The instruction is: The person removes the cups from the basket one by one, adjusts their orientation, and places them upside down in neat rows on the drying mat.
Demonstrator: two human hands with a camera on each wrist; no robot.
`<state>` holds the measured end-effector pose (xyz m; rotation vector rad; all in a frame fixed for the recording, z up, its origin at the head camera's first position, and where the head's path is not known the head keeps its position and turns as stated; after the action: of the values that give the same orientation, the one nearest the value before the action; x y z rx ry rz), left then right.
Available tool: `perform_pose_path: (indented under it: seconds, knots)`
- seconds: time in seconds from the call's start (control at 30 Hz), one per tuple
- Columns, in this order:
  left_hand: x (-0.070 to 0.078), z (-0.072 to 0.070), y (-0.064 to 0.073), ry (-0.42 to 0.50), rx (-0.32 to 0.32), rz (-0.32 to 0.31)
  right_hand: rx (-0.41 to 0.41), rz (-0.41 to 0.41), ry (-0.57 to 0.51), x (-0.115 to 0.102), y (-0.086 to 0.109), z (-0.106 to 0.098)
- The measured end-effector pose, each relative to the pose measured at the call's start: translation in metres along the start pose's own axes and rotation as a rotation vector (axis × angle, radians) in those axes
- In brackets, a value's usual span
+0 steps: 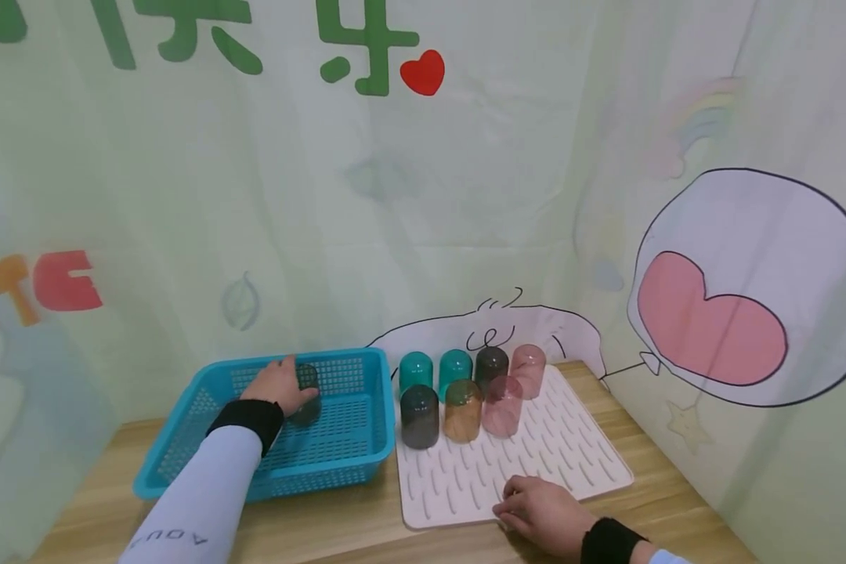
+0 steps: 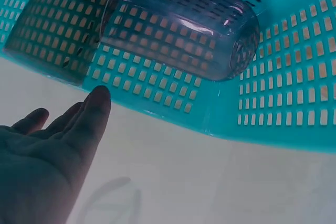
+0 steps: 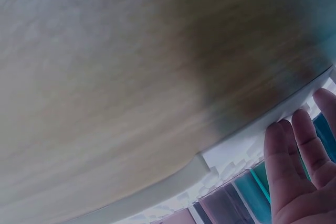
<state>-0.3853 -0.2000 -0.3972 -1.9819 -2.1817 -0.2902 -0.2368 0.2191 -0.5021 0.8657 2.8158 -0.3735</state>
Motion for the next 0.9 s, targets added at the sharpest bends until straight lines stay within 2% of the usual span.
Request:
perform_pose_path:
  seconds: [0.1, 0.27, 0.4, 0.6, 0.9]
  knots:
    - [-0.0029, 0.0064, -0.0054, 0.005, -0.009, -0.02, 0.001, -0.002, 0.001, -0.0009, -0.0002, 0.0009]
    - [0.0017, 0.0099, -0.0051, 0.003, -0.013, -0.034, -0.012, 0.008, 0.004, 0.0013, -0.0002, 0.0017]
    - [0.0054, 0.012, -0.0066, 0.001, 0.007, -0.029, -0.015, 0.012, 0.014, 0.0031, -0.0003, 0.0017]
    - [0.0021, 0.0106, -0.0057, 0.002, 0.025, -0.01, 0.006, 0.001, 0.031, -0.0004, -0.0038, 0.0005]
    - [0.0047, 0.0113, 0.0015, 0.053, -0.011, 0.018, -0.006, 0.025, 0.025, 0.0004, -0.0028, 0.0026]
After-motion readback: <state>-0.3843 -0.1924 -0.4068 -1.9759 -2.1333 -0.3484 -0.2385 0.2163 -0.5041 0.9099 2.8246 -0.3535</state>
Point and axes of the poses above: each hand's wrist, its own y-axis away from the middle knuckle, its own z-axis out of the palm, x = y × z, the point moved 3 cm from there along -y, towards the middle knuckle, and after that the axes turned 14 degrees about -z, right-handed, at the moved point
